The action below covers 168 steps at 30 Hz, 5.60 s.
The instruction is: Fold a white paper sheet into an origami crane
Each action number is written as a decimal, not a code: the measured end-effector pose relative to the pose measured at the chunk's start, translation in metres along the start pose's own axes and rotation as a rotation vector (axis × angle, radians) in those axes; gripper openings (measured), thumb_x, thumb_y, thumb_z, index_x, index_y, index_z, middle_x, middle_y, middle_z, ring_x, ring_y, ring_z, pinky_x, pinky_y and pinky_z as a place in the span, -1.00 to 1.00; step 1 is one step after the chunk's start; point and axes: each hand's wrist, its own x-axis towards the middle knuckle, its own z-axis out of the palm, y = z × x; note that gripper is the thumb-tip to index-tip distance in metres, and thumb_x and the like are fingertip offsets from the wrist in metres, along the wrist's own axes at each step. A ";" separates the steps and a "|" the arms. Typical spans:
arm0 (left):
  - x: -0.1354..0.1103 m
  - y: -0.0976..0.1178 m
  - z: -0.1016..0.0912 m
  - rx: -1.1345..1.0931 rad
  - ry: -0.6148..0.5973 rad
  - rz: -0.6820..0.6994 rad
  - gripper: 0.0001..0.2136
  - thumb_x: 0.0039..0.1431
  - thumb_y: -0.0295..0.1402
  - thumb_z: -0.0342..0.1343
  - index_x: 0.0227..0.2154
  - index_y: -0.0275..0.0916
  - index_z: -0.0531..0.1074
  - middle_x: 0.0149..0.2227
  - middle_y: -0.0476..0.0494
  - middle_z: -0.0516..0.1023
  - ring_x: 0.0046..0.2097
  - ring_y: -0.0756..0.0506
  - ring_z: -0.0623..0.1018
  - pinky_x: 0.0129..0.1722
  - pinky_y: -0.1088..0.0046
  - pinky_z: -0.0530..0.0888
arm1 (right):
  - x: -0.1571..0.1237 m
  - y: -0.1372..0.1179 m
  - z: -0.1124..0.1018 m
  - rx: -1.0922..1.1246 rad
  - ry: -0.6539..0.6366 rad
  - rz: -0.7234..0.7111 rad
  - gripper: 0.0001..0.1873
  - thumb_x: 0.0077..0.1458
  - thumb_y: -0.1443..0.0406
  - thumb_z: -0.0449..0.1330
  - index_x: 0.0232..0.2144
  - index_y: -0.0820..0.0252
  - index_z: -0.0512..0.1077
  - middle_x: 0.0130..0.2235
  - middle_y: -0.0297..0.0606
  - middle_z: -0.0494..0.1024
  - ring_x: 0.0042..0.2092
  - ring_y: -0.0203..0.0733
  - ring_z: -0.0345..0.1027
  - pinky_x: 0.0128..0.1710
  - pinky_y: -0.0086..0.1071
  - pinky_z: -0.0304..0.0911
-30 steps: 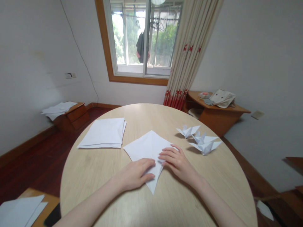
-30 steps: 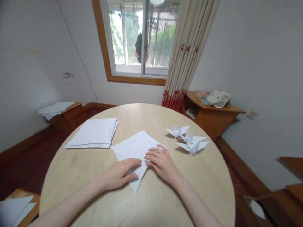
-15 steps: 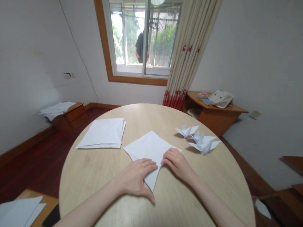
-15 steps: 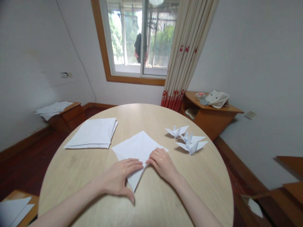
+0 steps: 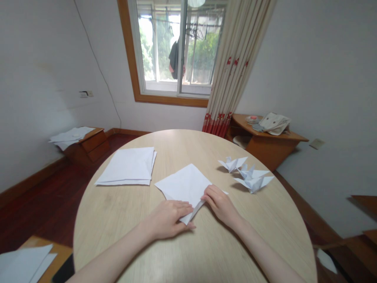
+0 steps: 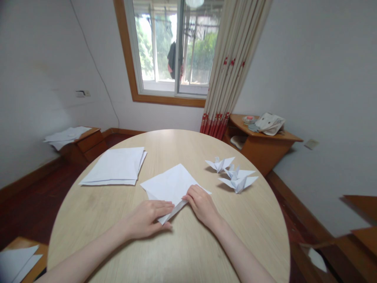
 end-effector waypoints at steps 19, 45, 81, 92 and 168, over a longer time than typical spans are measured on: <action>0.000 0.003 0.001 -0.001 0.297 -0.437 -0.75 0.33 -0.19 -0.14 -0.20 -0.22 0.33 -0.55 0.00 0.49 -0.49 -0.10 0.52 -0.46 0.47 0.32 | -0.001 -0.007 0.005 0.083 -0.154 0.151 -0.76 0.29 0.28 -0.05 -0.43 0.14 0.27 -0.38 -0.27 0.44 -0.32 -0.16 0.34 -0.32 -0.34 0.20; 0.000 -0.002 -0.009 0.162 0.193 -0.103 -0.69 0.01 -0.56 -0.06 -0.33 -0.14 0.55 -0.13 -0.02 0.59 -0.07 -0.17 0.47 0.13 0.08 0.21 | -0.005 -0.018 0.003 0.160 -0.285 0.076 -0.86 0.20 0.41 0.01 -0.30 0.16 0.35 -0.28 -0.26 0.47 -0.24 -0.18 0.33 -0.23 -0.32 0.22; 0.003 0.007 -0.006 -0.190 -0.146 -0.355 -0.80 -0.02 -0.33 0.31 -0.30 -0.19 0.48 -0.43 0.08 0.51 -0.38 -0.02 0.44 -0.35 0.53 0.27 | -0.002 -0.038 -0.018 0.112 -0.491 0.099 -0.86 0.07 0.31 0.24 -0.45 0.18 0.32 -0.38 -0.32 0.43 -0.27 -0.18 0.26 -0.23 -0.33 0.09; 0.001 -0.001 0.002 -0.240 -0.031 -0.157 -0.80 -0.01 -0.52 0.31 -0.30 -0.23 0.48 -0.18 -0.08 0.46 -0.10 -0.09 0.43 -0.07 0.45 0.35 | -0.002 -0.037 -0.016 0.146 -0.506 0.085 -0.86 0.11 0.37 0.20 -0.46 0.19 0.31 -0.37 -0.34 0.42 -0.25 -0.20 0.23 -0.21 -0.35 0.06; -0.002 0.004 -0.008 0.105 -0.122 -0.092 -0.76 0.29 -0.28 0.00 -0.23 -0.12 0.59 -0.04 -0.11 0.47 -0.04 -0.14 0.45 -0.13 0.37 0.44 | 0.000 -0.029 -0.024 -0.073 -0.553 0.252 -0.81 -0.09 0.38 0.11 -0.68 0.20 0.42 -0.61 -0.34 0.43 -0.53 -0.33 0.13 -0.50 -0.43 -0.11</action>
